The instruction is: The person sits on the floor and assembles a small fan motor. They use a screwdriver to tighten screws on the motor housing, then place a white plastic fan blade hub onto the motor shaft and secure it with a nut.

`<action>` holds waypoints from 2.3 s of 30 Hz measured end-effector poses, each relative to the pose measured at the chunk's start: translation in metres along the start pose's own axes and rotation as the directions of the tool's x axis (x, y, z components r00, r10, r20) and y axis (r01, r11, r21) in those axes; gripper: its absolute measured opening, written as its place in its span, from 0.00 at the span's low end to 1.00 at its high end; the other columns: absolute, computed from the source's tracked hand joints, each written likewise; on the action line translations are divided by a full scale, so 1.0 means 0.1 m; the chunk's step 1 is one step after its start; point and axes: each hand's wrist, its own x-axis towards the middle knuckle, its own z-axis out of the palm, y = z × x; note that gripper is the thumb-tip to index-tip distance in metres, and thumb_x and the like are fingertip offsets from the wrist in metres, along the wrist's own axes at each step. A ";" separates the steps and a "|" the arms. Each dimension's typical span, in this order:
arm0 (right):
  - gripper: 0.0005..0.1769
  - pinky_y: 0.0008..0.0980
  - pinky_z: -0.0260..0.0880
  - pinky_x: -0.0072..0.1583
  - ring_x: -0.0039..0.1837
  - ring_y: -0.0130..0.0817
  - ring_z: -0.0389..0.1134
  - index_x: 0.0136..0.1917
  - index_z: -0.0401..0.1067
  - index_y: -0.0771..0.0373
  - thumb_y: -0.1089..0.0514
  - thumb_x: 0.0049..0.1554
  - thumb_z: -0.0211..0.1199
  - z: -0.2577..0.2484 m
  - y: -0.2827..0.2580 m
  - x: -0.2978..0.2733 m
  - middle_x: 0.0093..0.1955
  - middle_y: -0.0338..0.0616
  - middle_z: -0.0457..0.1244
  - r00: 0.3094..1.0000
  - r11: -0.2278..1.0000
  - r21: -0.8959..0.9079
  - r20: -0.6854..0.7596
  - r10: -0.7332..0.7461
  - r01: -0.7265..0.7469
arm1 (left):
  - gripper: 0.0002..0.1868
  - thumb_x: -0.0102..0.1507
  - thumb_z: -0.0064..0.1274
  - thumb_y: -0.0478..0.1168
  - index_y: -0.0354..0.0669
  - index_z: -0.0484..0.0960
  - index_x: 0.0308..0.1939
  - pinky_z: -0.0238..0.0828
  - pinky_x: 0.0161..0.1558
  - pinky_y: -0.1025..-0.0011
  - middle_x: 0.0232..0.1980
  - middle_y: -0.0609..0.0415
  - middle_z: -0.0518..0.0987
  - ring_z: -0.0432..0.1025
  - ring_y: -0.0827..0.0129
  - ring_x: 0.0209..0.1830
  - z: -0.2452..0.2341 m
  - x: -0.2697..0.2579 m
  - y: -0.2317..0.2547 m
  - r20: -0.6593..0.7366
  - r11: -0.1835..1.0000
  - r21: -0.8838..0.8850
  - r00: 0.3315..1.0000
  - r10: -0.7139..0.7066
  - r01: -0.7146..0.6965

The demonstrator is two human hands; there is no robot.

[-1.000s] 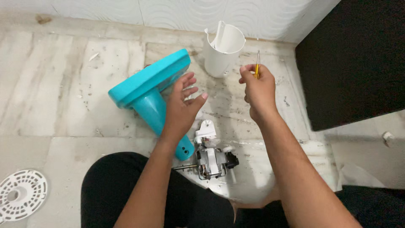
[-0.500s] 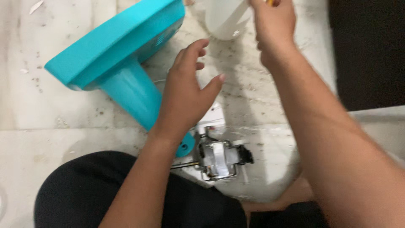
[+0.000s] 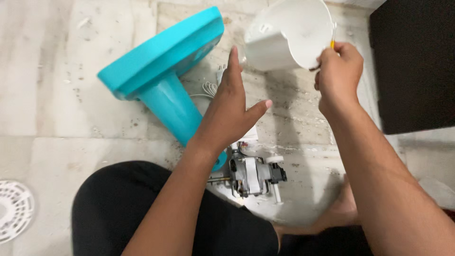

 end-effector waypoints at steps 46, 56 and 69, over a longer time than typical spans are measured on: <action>0.19 0.39 0.69 0.49 0.44 0.43 0.70 0.66 0.66 0.62 0.60 0.61 0.59 -1.32 -0.48 -2.68 0.43 0.54 0.68 0.819 0.837 -0.183 0.393 -0.419 0.516 | 0.43 0.56 0.44 0.21 0.47 0.61 0.76 0.74 0.58 0.67 0.70 0.40 0.72 0.75 0.54 0.64 0.44 -1.71 1.04 -0.383 0.869 -0.440 0.828 -0.411 0.228; 0.19 0.31 0.68 0.40 0.37 0.30 0.66 0.65 0.69 0.63 0.54 0.63 0.59 -0.91 -0.42 -2.59 0.39 0.45 0.67 0.909 0.940 -0.173 0.355 -0.219 0.294 | 0.45 0.55 0.47 0.19 0.47 0.53 0.75 0.72 0.58 0.67 0.78 0.41 0.55 0.62 0.52 0.74 0.03 -1.71 0.90 -0.261 0.752 -0.651 0.900 -0.349 0.103; 0.23 0.39 0.69 0.43 0.41 0.39 0.69 0.63 0.70 0.62 0.64 0.53 0.60 -0.78 0.15 -2.52 0.42 0.47 0.68 0.991 0.946 -0.319 0.095 0.091 -0.057 | 0.58 0.55 0.53 0.22 0.52 0.37 0.81 0.68 0.61 0.67 0.76 0.43 0.58 0.67 0.57 0.68 -0.16 -1.70 0.84 -0.227 0.607 -0.767 0.797 -0.560 0.209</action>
